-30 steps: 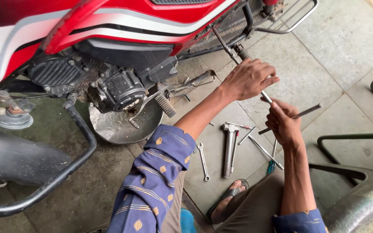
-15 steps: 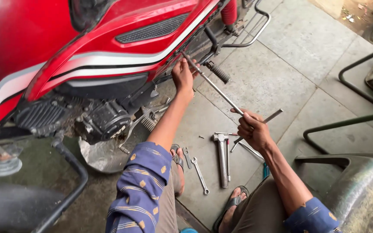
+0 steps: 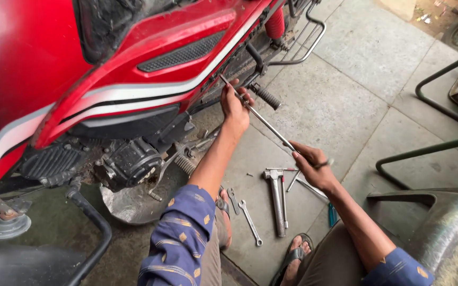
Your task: The person sits on a low stool beside a red motorcycle and uses a T-handle socket wrench to loosen and remove bolts from the motorcycle's side panel near the footrest area. They reposition the wrench on different bolts, steady the panel with one hand, and set removed fasteners on the ground among other tools.
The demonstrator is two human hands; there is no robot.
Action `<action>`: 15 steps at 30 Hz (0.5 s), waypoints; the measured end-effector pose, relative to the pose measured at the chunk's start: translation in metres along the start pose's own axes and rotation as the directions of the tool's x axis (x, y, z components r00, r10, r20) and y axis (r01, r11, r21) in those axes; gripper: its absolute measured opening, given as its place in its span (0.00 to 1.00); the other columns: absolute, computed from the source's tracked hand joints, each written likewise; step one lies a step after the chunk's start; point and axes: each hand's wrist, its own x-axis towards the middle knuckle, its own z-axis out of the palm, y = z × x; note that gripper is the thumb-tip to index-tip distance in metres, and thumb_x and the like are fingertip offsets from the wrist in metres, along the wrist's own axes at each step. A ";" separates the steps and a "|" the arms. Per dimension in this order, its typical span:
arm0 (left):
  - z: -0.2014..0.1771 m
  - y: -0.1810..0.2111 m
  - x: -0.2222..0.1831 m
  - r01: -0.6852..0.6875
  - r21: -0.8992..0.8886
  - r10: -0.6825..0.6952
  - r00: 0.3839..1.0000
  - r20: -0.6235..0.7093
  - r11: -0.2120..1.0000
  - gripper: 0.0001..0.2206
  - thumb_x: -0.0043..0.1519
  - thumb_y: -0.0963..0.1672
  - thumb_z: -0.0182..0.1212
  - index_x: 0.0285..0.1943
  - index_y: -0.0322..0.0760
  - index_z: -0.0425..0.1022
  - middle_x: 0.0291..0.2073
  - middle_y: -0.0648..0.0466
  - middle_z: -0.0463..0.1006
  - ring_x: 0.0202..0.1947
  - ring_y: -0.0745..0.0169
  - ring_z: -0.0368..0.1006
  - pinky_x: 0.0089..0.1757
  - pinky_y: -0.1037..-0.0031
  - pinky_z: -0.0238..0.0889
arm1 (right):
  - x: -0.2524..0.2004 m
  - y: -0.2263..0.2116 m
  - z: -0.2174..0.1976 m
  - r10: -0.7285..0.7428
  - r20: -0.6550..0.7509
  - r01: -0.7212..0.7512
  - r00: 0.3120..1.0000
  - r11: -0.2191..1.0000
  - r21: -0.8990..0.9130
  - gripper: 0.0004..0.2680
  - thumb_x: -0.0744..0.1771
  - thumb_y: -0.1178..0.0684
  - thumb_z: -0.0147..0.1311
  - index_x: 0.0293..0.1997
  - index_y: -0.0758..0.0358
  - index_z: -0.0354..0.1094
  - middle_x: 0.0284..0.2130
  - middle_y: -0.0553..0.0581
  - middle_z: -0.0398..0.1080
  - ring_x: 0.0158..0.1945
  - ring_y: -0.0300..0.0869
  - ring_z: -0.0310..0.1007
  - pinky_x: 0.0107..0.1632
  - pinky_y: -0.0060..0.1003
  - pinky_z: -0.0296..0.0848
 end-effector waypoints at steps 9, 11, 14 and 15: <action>0.013 -0.018 -0.011 -0.001 -0.130 0.015 0.994 0.111 0.991 0.15 0.74 0.53 0.36 0.49 0.46 0.65 0.23 0.57 0.61 0.19 0.69 0.52 0.25 0.75 0.50 | 0.009 -0.013 -0.013 0.194 -0.004 -0.173 0.981 0.883 0.437 0.14 0.70 0.58 0.48 0.62 0.73 0.68 0.19 0.42 0.51 0.20 0.31 0.48 0.22 0.30 0.49; 0.014 -0.018 -0.017 0.014 -0.146 0.003 0.993 0.121 0.989 0.16 0.74 0.54 0.36 0.49 0.45 0.66 0.23 0.58 0.61 0.18 0.70 0.52 0.25 0.76 0.50 | 0.006 -0.006 -0.016 0.185 0.010 -0.169 0.983 0.876 0.453 0.14 0.71 0.57 0.49 0.63 0.73 0.69 0.19 0.43 0.51 0.20 0.30 0.48 0.23 0.30 0.49; 0.015 -0.019 -0.015 0.019 -0.150 -0.001 0.993 0.117 0.989 0.18 0.74 0.54 0.35 0.47 0.43 0.67 0.22 0.59 0.61 0.18 0.71 0.51 0.24 0.76 0.50 | 0.004 0.010 -0.015 -0.115 -0.091 0.122 0.989 0.989 0.084 0.13 0.71 0.57 0.52 0.63 0.68 0.70 0.22 0.49 0.59 0.26 0.33 0.56 0.30 0.31 0.59; 0.013 -0.018 -0.013 0.019 -0.130 -0.005 0.995 0.102 0.991 0.18 0.74 0.54 0.35 0.46 0.42 0.67 0.22 0.59 0.60 0.19 0.71 0.51 0.25 0.76 0.51 | 0.004 0.016 -0.013 -0.414 -0.085 0.369 0.906 0.873 -0.319 0.12 0.71 0.58 0.54 0.63 0.65 0.69 0.25 0.55 0.66 0.31 0.36 0.64 0.36 0.34 0.69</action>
